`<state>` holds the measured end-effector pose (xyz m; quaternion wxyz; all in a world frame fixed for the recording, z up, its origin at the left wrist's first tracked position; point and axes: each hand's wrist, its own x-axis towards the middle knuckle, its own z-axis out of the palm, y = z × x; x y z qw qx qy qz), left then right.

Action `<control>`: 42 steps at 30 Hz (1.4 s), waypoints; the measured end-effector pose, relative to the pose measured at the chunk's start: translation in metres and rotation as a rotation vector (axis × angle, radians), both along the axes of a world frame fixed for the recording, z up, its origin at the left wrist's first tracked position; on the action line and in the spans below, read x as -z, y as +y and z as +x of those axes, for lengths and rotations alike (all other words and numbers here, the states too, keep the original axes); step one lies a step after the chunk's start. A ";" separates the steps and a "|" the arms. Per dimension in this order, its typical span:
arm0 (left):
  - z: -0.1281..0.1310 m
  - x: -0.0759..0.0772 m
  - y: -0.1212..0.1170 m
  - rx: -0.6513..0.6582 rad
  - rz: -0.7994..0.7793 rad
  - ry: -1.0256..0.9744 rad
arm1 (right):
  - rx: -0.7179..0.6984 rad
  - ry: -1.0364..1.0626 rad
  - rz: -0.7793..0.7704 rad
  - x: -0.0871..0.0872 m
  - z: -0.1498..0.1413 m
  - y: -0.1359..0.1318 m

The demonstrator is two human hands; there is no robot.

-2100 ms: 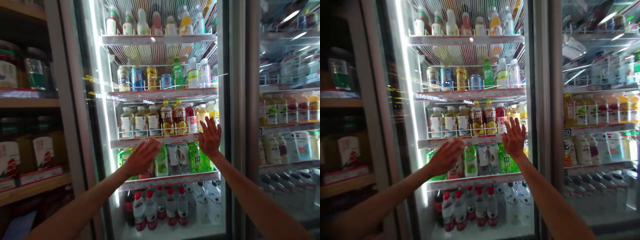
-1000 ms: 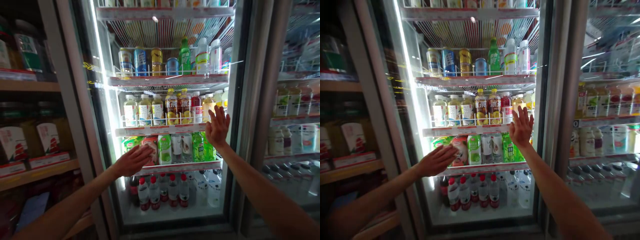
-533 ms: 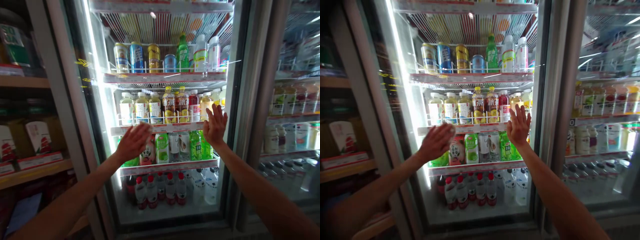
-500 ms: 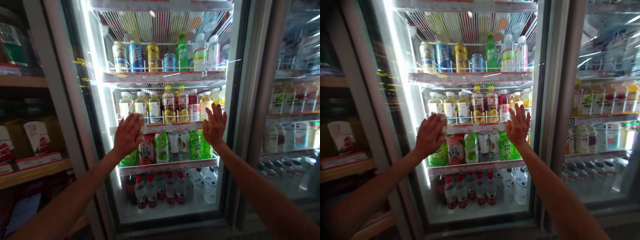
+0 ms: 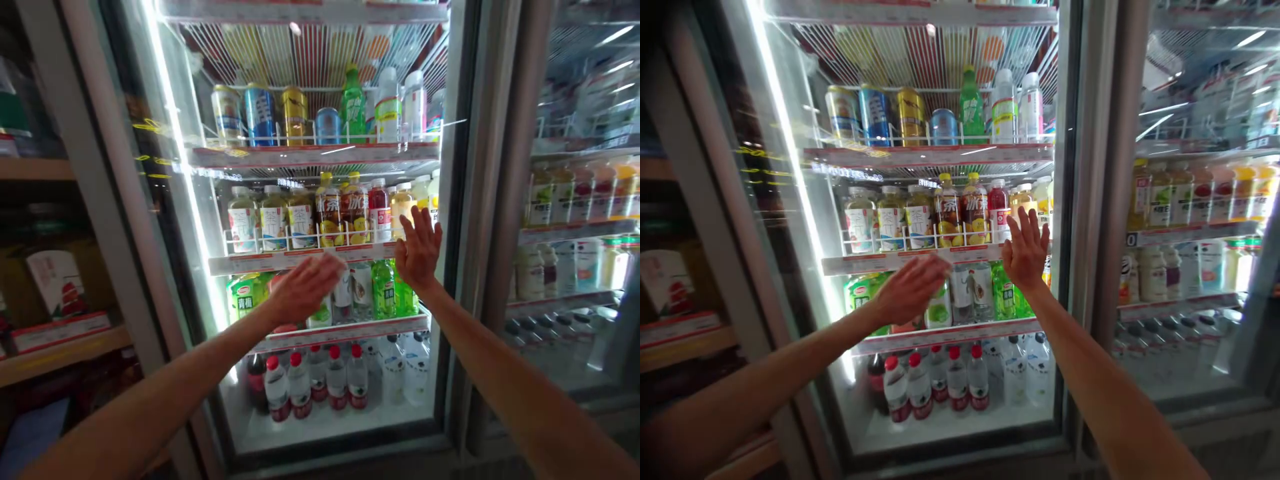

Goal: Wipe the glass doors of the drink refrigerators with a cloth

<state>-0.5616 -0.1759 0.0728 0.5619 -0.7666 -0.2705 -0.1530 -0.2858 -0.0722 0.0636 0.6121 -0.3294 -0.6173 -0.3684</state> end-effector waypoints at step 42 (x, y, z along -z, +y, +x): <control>-0.015 -0.002 -0.004 0.062 0.078 -0.708 | -0.128 -0.069 -0.116 -0.006 -0.151 -0.074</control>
